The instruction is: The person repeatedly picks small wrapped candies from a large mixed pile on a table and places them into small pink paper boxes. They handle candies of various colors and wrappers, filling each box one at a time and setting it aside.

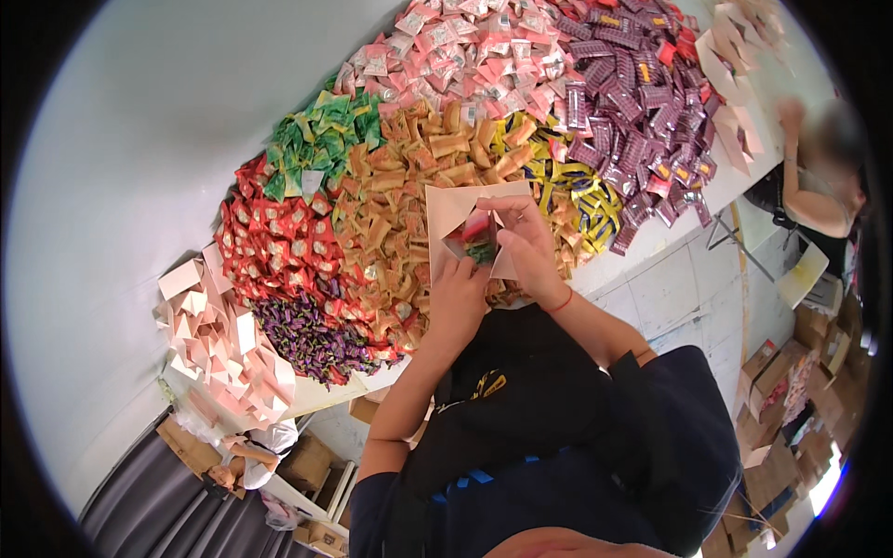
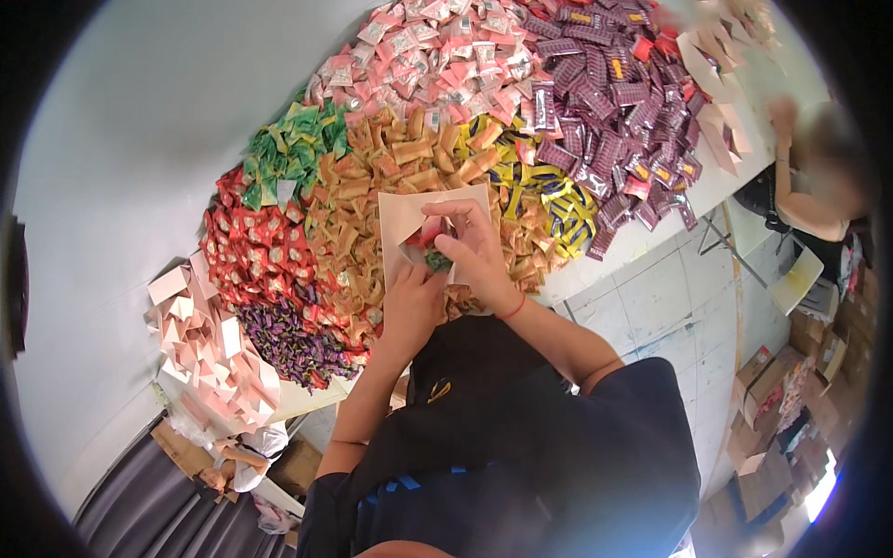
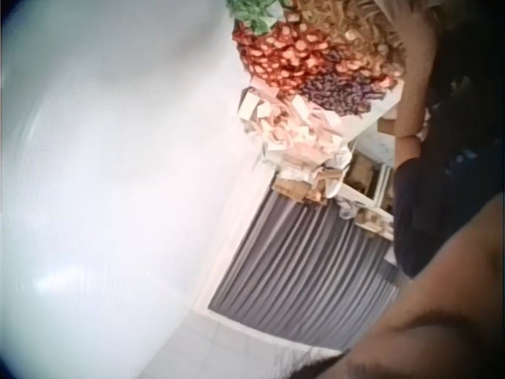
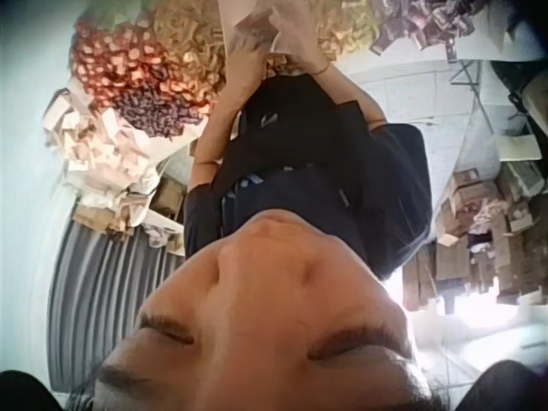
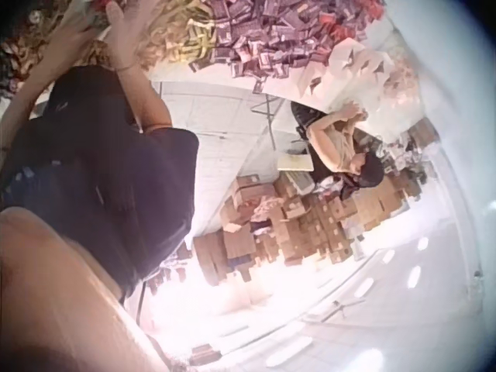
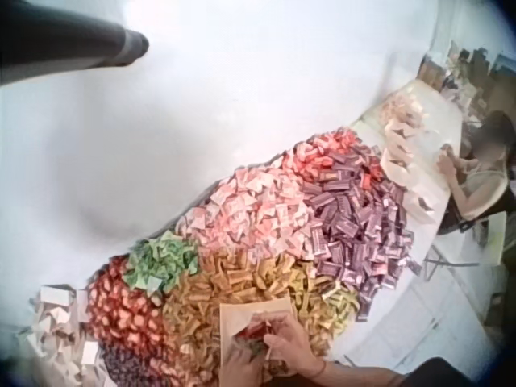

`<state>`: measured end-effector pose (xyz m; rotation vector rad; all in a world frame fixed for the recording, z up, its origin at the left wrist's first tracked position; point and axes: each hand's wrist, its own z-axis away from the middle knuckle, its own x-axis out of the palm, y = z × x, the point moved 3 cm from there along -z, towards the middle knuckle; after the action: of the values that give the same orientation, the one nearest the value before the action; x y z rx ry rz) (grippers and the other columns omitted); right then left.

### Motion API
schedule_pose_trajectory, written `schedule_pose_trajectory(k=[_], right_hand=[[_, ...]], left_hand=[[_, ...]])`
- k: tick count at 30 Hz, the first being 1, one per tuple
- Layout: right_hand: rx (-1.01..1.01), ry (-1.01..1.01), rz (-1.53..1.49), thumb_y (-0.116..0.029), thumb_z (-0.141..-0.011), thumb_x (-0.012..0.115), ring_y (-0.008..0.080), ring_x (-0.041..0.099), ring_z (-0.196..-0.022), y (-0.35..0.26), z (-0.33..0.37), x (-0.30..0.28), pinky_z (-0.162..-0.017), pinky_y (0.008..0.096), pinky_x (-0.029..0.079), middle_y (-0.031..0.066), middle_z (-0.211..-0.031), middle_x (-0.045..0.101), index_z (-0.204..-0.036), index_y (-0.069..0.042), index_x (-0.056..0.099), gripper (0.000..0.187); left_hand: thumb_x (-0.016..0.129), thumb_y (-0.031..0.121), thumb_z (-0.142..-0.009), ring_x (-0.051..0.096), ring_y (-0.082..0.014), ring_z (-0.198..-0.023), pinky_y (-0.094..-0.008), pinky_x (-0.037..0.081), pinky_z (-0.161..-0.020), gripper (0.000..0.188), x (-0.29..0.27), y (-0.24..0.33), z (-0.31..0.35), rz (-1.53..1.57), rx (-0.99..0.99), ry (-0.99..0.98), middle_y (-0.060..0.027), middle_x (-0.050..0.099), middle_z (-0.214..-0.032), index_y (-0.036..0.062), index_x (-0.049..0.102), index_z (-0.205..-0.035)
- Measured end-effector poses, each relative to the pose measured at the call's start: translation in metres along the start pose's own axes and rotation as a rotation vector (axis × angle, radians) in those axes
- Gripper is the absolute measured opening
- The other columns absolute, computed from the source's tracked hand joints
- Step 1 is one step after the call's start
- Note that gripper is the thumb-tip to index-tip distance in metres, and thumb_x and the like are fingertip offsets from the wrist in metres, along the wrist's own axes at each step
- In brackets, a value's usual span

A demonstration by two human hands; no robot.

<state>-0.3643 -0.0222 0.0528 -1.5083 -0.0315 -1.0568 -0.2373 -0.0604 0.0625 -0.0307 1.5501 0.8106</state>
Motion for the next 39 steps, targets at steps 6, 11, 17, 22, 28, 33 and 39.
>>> schedule_pose_trajectory(k=[6,11,17,22,28,33,39], right_hand=[[-0.316,-0.156,0.957,0.003,-0.085,0.056,0.0251,0.06,-0.104,-0.027,0.062,0.014,-0.092,0.0346,0.046,0.0109,-0.11,0.064,-0.104,-0.003,0.062,0.021],[-0.377,-0.308,0.961,0.009,-0.083,0.054,0.0285,0.064,-0.09,-0.011,0.116,0.017,-0.078,0.0314,0.052,0.0106,-0.108,0.064,-0.097,-0.002,0.066,0.022],[-0.541,-0.09,1.255,0.006,-0.076,0.056,0.0274,0.064,-0.091,-0.062,0.159,-0.023,-0.077,0.0334,0.053,0.0092,-0.097,0.066,-0.1,-0.007,0.066,0.029],[-0.446,-0.241,1.405,0.002,-0.074,0.059,0.028,0.064,-0.089,-0.081,0.178,-0.082,-0.076,0.0371,0.053,0.0093,-0.093,0.065,-0.102,-0.011,0.064,0.031],[-0.21,-0.157,1.244,-0.007,-0.077,0.065,0.0302,0.061,-0.082,-0.149,0.167,-0.163,-0.071,0.0393,0.051,0.0093,-0.088,0.062,-0.102,-0.008,0.058,0.026],[-0.715,0.014,1.496,-0.004,-0.073,0.066,0.0278,0.061,-0.074,-0.203,0.17,-0.22,-0.064,0.0366,0.052,0.0066,-0.095,0.062,-0.101,-0.008,0.059,0.03],[-0.3,0.107,1.334,-0.01,-0.074,0.067,0.0306,0.063,-0.077,-0.236,0.181,-0.267,-0.064,0.0408,0.052,0.011,-0.091,0.063,-0.101,-0.005,0.06,0.029]], left_hand=[[0.063,0.006,-0.074,0.054,-0.0274,-0.088,-0.038,0.047,-0.077,0.021,-0.013,0.016,0.06,-0.013,0.093,0.04,-0.0079,0.055,-0.088,0.006,0.067,-0.094],[0.065,0.007,-0.073,0.054,-0.0271,-0.087,-0.0374,0.047,-0.075,0.023,0.0,0.04,0.097,0.066,0.267,0.168,-0.0073,0.055,-0.089,0.0052,0.068,-0.096],[0.06,0.006,-0.074,0.055,-0.0276,-0.088,-0.0381,0.048,-0.073,0.019,0.004,0.066,0.108,0.022,0.421,0.054,-0.0072,0.054,-0.086,0.0077,0.067,-0.091],[0.059,0.007,-0.076,0.055,-0.0277,-0.088,-0.039,0.048,-0.074,0.014,0.013,0.106,0.085,0.063,0.552,0.096,-0.0072,0.054,-0.085,0.0077,0.066,-0.087],[0.058,0.009,-0.077,0.055,-0.0258,-0.085,-0.0371,0.047,-0.073,0.018,0.057,0.196,0.034,0.025,0.786,-0.109,-0.0057,0.054,-0.084,0.0073,0.067,-0.093],[0.057,0.007,-0.079,0.054,-0.0262,-0.084,-0.0374,0.046,-0.074,0.015,0.079,0.27,-0.03,0.059,0.724,-0.044,-0.0065,0.054,-0.085,0.0066,0.066,-0.091],[0.064,0.012,-0.081,0.055,-0.0307,-0.085,-0.0414,0.044,-0.074,0.015,0.126,0.319,-0.096,0.18,0.701,-0.088,-0.0098,0.057,-0.085,0.0057,0.058,-0.093]])
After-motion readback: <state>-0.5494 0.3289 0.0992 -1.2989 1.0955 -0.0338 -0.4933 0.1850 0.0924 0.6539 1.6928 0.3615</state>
